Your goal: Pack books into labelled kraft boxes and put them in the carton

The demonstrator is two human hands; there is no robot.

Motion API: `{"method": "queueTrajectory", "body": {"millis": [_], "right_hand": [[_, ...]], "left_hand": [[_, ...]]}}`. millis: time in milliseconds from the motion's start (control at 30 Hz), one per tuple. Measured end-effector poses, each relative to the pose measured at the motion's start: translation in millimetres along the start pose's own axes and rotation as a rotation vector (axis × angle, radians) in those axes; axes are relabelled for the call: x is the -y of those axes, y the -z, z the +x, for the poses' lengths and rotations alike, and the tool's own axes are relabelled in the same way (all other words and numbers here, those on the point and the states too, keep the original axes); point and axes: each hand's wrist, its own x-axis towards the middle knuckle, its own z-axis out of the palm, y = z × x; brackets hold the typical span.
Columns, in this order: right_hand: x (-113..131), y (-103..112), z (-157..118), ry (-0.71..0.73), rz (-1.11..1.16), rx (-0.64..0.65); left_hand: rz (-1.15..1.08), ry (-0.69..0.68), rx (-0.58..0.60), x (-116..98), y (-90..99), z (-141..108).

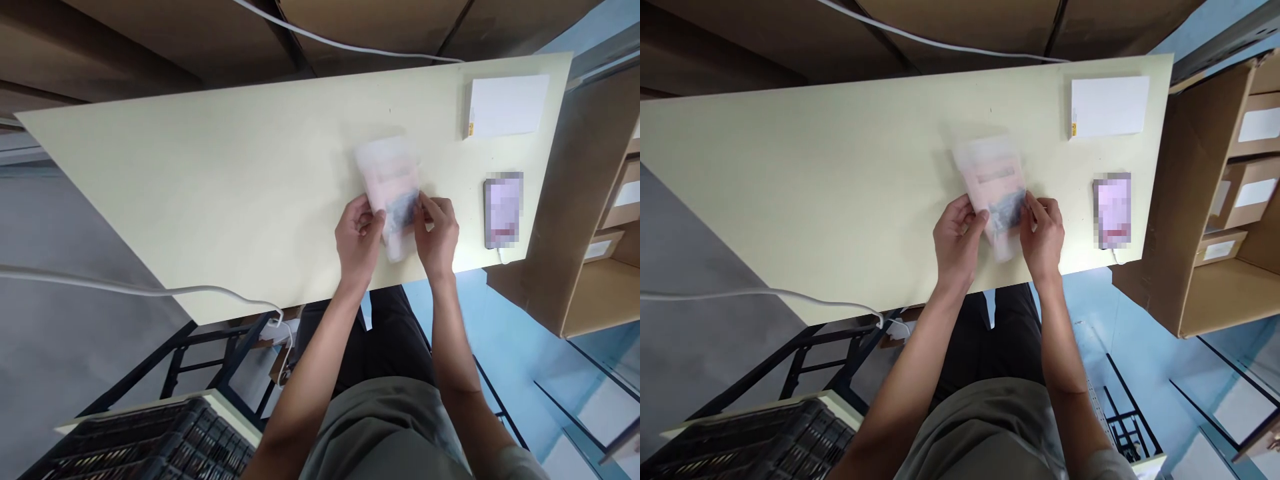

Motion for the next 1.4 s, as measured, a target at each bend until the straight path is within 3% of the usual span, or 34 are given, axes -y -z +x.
{"method": "queueTrajectory", "body": {"millis": [167, 300, 433, 600, 700, 867, 933, 1033, 1167, 1300, 1400], "right_hand": [[13, -1, -6, -0.029, 0.112, 0.072], [31, -8, -12, -0.036, 0.247, 0.101], [60, -29, -12, -0.087, 0.436, 0.215], [111, -80, -14, -0.097, 0.52, 0.379], [148, -118, -22, -0.054, 0.476, 0.401], [203, -181, -37, 0.042, 0.378, 0.368], [219, -203, -41, 0.073, 0.33, 0.333], [234, -228, -45, 0.081, 0.285, 0.264], [245, -244, -53, 0.074, 0.233, 0.166], [256, -240, -64, 0.106, 0.167, 0.066], [263, -228, -72, 0.111, 0.167, 0.062]], "left_hand": [[-0.101, 0.023, 0.095, -10, 7.4, 1], [-0.178, 0.093, 0.121, -13, 43.2, 5], [-0.238, 0.116, 0.065, -12, 99.2, 11], [-0.253, 0.099, -0.049, -12, 173.6, 15], [-0.186, 0.036, -0.122, -13, 220.3, 18], [0.16, -0.114, -0.317, -7, 299.2, 29], [0.252, -0.155, -0.339, -2, 322.6, 37], [0.26, -0.202, -0.316, 4, 341.9, 52], [0.177, -0.234, -0.319, 6, 348.4, 64], [0.171, -0.241, -0.279, -1, 356.7, 54], [0.191, -0.247, -0.286, -9, 366.6, 36]]}}
